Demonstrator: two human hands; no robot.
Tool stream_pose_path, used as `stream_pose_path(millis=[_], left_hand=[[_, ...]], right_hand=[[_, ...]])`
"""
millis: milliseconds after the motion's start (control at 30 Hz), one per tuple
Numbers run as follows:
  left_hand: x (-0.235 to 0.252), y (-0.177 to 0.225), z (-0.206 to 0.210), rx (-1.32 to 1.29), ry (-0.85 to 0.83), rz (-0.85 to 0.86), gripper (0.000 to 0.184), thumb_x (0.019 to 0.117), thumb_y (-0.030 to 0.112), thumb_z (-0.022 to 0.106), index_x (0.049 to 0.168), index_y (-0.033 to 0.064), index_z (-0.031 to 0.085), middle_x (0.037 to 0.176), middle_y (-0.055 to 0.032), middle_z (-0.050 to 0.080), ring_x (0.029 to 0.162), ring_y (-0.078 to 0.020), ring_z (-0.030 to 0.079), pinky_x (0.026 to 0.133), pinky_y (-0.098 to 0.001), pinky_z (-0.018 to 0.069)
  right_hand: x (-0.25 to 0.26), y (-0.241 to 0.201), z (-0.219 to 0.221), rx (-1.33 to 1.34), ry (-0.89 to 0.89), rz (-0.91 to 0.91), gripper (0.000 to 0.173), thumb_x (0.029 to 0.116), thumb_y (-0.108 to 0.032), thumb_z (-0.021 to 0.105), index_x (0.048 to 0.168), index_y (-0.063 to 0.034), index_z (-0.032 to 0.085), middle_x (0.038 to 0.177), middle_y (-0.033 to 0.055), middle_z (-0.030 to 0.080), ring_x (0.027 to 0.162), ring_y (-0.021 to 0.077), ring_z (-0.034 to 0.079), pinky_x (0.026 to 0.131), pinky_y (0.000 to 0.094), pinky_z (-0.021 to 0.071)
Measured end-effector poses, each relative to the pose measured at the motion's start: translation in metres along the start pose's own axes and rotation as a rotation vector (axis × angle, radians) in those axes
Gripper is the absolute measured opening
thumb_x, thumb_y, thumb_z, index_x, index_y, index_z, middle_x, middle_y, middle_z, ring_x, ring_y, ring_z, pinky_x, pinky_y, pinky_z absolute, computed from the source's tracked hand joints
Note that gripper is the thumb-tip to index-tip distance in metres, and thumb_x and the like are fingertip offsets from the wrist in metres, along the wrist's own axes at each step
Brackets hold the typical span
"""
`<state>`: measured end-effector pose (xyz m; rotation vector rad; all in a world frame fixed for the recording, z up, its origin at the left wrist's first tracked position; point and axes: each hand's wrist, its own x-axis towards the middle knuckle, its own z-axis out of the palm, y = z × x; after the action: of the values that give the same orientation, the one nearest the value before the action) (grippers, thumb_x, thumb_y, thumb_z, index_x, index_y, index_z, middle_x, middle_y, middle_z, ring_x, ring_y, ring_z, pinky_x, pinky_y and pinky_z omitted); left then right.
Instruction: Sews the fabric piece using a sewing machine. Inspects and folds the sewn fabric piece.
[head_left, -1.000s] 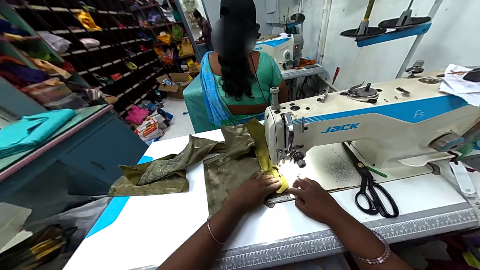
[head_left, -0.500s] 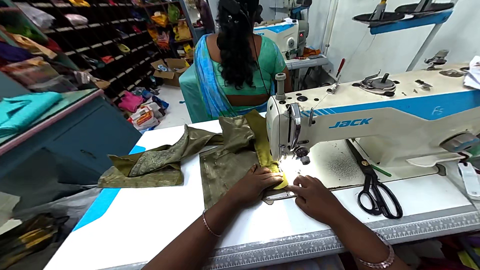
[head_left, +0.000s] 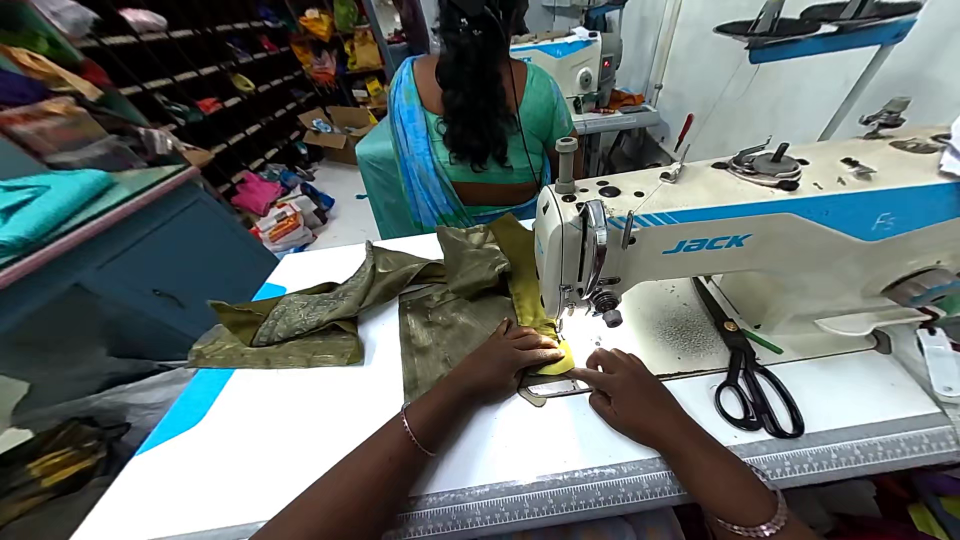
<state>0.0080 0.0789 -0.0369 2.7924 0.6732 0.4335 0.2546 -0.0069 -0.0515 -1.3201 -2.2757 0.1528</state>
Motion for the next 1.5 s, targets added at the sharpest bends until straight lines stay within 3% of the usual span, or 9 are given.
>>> stream_pose_path(millis=[533, 767, 1000, 1167, 1267, 1433, 1500], left_hand=[[0.0015, 0.0002, -0.0008, -0.02, 0.019, -0.04, 0.058, 0.0842, -0.011, 0.055, 0.132, 0.0184, 0.07, 0.14, 0.001, 0.064, 0.138, -0.0256, 0.053, 0.114, -0.07, 0.0298], [0.0038, -0.0025, 0.0006, -0.058, 0.0, -0.069, 0.057, 0.0882, -0.01, 0.054, 0.133, 0.0194, 0.07, 0.142, 0.0014, 0.063, 0.141, -0.0259, 0.05, 0.116, -0.07, 0.0259], [0.0038, 0.0018, -0.0012, -0.035, 0.026, -0.071, 0.056, 0.0874, -0.011, 0.053, 0.131, 0.0183, 0.071, 0.139, 0.0011, 0.065, 0.138, -0.0248, 0.053, 0.115, -0.0683, 0.029], [0.0052, -0.0027, 0.0019, -0.054, 0.018, -0.082, 0.055, 0.0896, -0.009, 0.054, 0.133, 0.021, 0.07, 0.139, 0.0012, 0.065, 0.139, -0.0246, 0.052, 0.116, -0.0683, 0.0267], [0.0052, 0.0005, 0.0006, -0.035, 0.021, -0.074, 0.05, 0.0915, -0.003, 0.056, 0.133, 0.0206, 0.071, 0.136, 0.0006, 0.066, 0.137, -0.0247, 0.053, 0.116, -0.0681, 0.0281], [0.0045, -0.0031, 0.0014, -0.034, 0.034, -0.041, 0.037, 0.0984, 0.023, 0.056, 0.132, 0.0215, 0.072, 0.134, -0.0012, 0.067, 0.135, -0.0269, 0.054, 0.114, -0.0693, 0.0292], [0.0052, -0.0042, 0.0016, -0.041, 0.035, -0.041, 0.036, 0.0974, 0.02, 0.057, 0.13, 0.0216, 0.073, 0.134, -0.0018, 0.067, 0.135, -0.028, 0.054, 0.114, -0.069, 0.0289]], right_hand=[[0.0029, -0.0017, -0.0024, 0.007, -0.059, 0.059, 0.04, 0.0913, -0.007, 0.056, 0.124, -0.0166, 0.076, 0.1, 0.0095, 0.066, 0.094, 0.0261, 0.063, 0.083, 0.0439, 0.0507], [0.005, -0.0031, -0.0042, 0.013, -0.091, 0.09, 0.04, 0.0918, -0.006, 0.057, 0.127, -0.0162, 0.074, 0.103, 0.011, 0.066, 0.098, 0.0275, 0.063, 0.086, 0.0459, 0.0502], [0.0038, -0.0014, -0.001, 0.009, -0.037, 0.058, 0.041, 0.0906, -0.006, 0.056, 0.126, -0.0151, 0.075, 0.1, 0.0107, 0.066, 0.095, 0.0268, 0.063, 0.084, 0.0451, 0.0509], [0.0053, -0.0005, -0.0006, 0.005, -0.071, 0.083, 0.04, 0.0923, -0.007, 0.056, 0.127, -0.0142, 0.074, 0.102, 0.0108, 0.065, 0.098, 0.0273, 0.063, 0.088, 0.0464, 0.0504], [0.0046, -0.0015, -0.0011, 0.02, -0.061, 0.09, 0.04, 0.0924, -0.006, 0.055, 0.126, -0.0159, 0.075, 0.099, 0.0108, 0.065, 0.097, 0.0267, 0.063, 0.087, 0.0457, 0.0505], [0.003, -0.0005, -0.003, 0.06, -0.074, 0.101, 0.038, 0.0941, -0.007, 0.057, 0.125, -0.0181, 0.076, 0.097, 0.0091, 0.064, 0.096, 0.0248, 0.061, 0.087, 0.0427, 0.0497], [0.0025, -0.0003, -0.003, 0.065, -0.059, 0.094, 0.037, 0.0936, -0.007, 0.057, 0.124, -0.017, 0.077, 0.095, 0.009, 0.064, 0.095, 0.0247, 0.061, 0.086, 0.0424, 0.0497]])
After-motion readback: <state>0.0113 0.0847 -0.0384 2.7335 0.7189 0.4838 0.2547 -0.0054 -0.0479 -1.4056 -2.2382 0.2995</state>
